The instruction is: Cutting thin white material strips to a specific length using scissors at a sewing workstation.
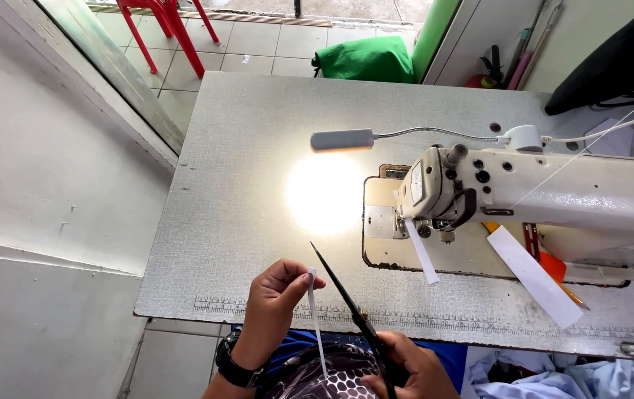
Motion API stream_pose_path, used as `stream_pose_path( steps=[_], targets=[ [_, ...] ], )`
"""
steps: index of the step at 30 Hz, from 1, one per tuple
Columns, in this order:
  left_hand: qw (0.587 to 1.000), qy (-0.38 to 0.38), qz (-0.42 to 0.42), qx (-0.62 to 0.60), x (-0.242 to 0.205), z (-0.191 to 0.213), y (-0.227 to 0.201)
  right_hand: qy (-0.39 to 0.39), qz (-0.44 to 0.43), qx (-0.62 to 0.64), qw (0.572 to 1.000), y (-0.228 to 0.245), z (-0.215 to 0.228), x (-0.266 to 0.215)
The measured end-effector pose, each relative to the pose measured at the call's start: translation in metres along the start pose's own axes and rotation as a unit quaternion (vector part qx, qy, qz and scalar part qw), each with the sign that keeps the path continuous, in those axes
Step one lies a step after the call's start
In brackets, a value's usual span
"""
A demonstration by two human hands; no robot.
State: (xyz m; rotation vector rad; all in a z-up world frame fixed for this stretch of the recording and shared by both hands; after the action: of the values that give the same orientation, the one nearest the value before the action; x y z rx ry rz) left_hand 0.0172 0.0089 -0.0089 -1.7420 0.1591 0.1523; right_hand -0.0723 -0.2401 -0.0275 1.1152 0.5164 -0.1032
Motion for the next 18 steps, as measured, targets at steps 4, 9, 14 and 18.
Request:
stream_pose_path(
  steps=[4, 9, 14, 18],
  targets=[
    [1.0, 0.024, -0.001, -0.012, 0.004, -0.003, 0.003, -0.03, 0.048, -0.005, 0.998, -0.019, -0.006, 0.001],
    [0.999, 0.035, 0.005, -0.022, 0.006, -0.006, 0.004, -0.04, 0.035, -0.007, 0.999, -0.029, -0.007, 0.001],
    [1.0, 0.021, -0.001, -0.015, 0.004, -0.007, -0.001, -0.029, 0.031, 0.028, 0.999, -0.016, -0.006, -0.001],
    [1.0, 0.017, 0.0, -0.018, 0.003, -0.005, 0.0, -0.023, 0.024, 0.018, 0.999, -0.011, -0.006, -0.001]
  ],
)
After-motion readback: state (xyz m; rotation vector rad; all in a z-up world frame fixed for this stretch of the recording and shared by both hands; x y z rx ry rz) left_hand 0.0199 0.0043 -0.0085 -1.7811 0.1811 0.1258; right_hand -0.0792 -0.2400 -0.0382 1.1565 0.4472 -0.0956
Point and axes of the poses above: each hand's wrist, its own x-axis towards the middle knuckle, its own z-axis out of the back of the hand, y = z × x, the point moved 1 cm from there along x, towards the middle knuckle, and after that the axes turned 1 degree about z, right-handed, at the moved point
